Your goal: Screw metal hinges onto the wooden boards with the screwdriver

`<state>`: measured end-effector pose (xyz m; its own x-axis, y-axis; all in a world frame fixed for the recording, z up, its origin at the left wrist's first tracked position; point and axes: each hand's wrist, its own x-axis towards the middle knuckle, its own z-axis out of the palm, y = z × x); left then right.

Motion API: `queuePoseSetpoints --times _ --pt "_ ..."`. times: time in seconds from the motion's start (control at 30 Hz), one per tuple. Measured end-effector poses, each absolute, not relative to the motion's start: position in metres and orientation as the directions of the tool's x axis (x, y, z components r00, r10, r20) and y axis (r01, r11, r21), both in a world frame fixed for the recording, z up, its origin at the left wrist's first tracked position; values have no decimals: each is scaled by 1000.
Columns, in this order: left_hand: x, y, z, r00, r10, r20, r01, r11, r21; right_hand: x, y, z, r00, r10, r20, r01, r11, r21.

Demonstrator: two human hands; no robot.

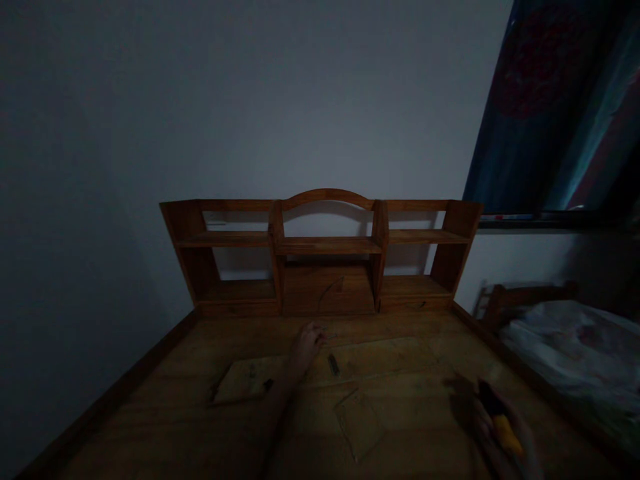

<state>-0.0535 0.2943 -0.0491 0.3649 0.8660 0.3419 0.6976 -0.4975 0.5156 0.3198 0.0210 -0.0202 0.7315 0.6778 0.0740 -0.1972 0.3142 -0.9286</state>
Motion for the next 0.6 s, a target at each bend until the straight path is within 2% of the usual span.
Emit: queuePoseSetpoints --times 0.1,0.2,0.33,0.47,0.6 --pt "-53 293 -45 359 875 326 702 -483 524 318 22 -17 744 664 78 -187 318 -930" --pt "-55 291 -40 373 874 311 698 -485 526 322 25 -20 740 671 48 -245 335 -910" --pt "-57 291 -33 451 851 269 676 -523 519 329 29 -28 713 700 30 -303 346 -888" --pt "-53 298 -23 555 800 228 647 -587 487 328 29 -27 709 704 43 -300 356 -885" --pt "-40 304 -9 587 781 213 648 -611 455 320 25 -13 702 709 58 -281 352 -893"
